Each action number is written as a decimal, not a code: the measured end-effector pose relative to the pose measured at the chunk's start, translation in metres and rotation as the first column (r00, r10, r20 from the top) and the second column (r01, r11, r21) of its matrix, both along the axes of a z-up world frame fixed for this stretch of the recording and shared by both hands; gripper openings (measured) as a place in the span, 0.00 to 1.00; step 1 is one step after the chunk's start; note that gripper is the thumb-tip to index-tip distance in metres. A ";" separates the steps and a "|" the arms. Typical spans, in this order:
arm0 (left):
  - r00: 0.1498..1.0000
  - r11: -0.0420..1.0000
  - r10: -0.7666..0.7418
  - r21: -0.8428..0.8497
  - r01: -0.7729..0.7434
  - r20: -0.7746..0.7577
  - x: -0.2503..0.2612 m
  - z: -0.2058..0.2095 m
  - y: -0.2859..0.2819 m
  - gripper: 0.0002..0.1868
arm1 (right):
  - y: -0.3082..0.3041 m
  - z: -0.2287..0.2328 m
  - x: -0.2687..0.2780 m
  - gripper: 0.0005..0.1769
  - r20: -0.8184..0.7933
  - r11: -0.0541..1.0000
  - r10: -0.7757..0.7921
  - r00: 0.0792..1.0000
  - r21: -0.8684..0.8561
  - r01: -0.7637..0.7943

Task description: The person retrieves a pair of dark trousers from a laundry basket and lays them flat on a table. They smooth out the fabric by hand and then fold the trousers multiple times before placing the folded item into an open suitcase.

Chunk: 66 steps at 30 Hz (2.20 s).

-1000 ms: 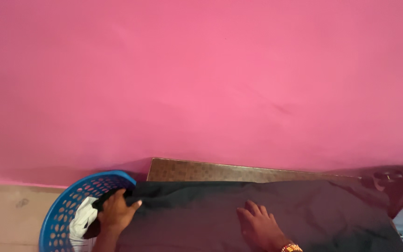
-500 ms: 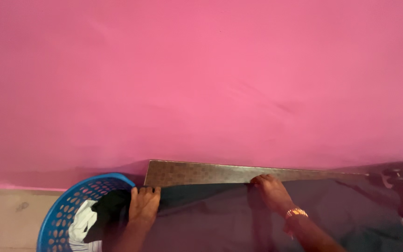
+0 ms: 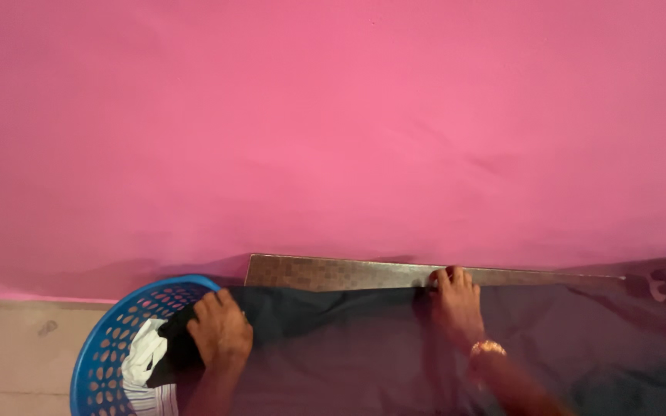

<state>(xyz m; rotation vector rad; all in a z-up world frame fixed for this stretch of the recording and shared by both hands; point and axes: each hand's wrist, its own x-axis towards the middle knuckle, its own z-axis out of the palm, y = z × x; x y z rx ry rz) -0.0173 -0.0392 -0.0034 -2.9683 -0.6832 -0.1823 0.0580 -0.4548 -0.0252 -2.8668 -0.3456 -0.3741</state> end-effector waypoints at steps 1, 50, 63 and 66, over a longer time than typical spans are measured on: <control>0.998 0.998 0.059 -0.022 -0.060 -0.038 -0.003 -0.004 0.001 0.22 | 0.006 -0.001 -0.014 0.17 0.061 0.999 0.040 0.997 -0.013 -0.039; 0.836 0.836 -0.489 -0.140 0.530 0.249 -0.027 0.004 -0.089 0.17 | -0.065 0.025 -0.138 0.12 -0.252 0.993 -0.119 0.960 -0.028 0.115; 0.861 0.806 -0.470 -0.301 0.509 0.195 0.031 -0.028 -0.082 0.07 | -0.060 -0.008 -0.098 0.43 -0.402 0.942 0.017 0.915 -0.301 -0.150; 0.840 0.881 -0.422 -0.063 0.469 0.342 0.018 -0.023 -0.094 0.07 | -0.058 -0.014 -0.095 0.43 -0.350 0.936 0.039 0.936 -0.316 -0.157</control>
